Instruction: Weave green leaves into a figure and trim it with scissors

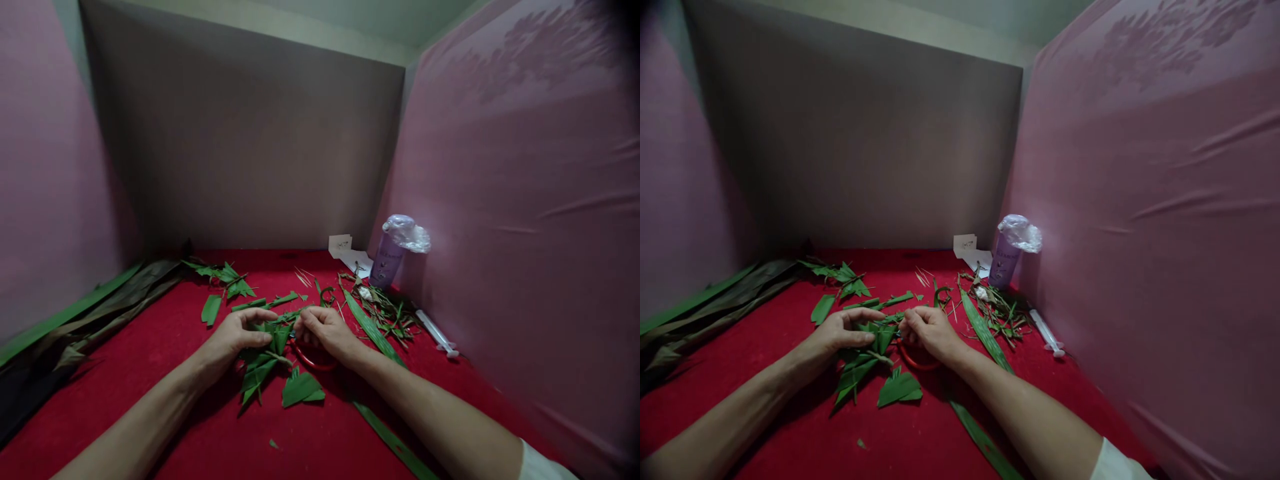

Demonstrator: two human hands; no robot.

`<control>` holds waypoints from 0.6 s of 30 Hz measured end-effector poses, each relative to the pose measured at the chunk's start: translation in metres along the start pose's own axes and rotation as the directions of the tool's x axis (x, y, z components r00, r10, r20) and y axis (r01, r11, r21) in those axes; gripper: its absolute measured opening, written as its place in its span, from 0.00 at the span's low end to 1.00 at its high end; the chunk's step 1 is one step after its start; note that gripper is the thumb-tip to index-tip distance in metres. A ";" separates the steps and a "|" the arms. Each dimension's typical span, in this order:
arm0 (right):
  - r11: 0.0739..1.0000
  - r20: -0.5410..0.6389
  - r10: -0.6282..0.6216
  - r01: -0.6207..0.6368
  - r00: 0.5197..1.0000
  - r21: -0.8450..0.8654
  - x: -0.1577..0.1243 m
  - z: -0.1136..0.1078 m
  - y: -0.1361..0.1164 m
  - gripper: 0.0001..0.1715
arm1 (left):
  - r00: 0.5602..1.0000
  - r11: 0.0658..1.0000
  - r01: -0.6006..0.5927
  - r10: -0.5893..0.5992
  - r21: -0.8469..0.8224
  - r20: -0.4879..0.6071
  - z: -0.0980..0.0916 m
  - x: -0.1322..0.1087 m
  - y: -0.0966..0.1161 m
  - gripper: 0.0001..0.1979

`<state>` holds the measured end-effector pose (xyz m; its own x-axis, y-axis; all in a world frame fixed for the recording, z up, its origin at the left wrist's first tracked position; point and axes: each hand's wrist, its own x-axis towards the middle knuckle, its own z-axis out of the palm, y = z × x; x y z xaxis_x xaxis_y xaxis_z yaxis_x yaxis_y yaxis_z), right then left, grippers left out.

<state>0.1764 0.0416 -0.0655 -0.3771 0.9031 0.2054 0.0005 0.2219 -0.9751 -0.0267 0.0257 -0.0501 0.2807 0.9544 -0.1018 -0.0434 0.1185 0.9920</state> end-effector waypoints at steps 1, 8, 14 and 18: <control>1.000 -0.004 -0.001 0.001 1.000 0.001 0.000 0.000 0.000 0.29 | 1.000 1.000 -0.001 0.001 0.006 -0.002 0.000 0.000 0.000 0.21; 0.991 -0.122 -0.131 0.131 0.984 -0.008 -0.005 -0.004 -0.011 0.28 | 1.000 0.999 0.019 -0.019 -0.030 -0.021 0.001 -0.001 0.002 0.22; 0.967 -0.110 -0.237 0.245 0.965 0.070 -0.017 0.000 -0.032 0.26 | 0.998 0.997 0.057 -0.059 -0.055 -0.032 0.000 0.000 0.004 0.22; 0.937 -0.081 -0.295 0.305 0.952 0.174 -0.015 -0.005 -0.052 0.25 | 0.998 0.998 0.061 -0.062 -0.032 -0.019 0.001 -0.002 0.007 0.22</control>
<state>0.1869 0.0187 -0.0178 -0.2846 0.8241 0.4898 -0.2751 0.4192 -0.8652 -0.0264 0.0241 -0.0433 0.2644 0.9503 -0.1641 -0.0565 0.1851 0.9811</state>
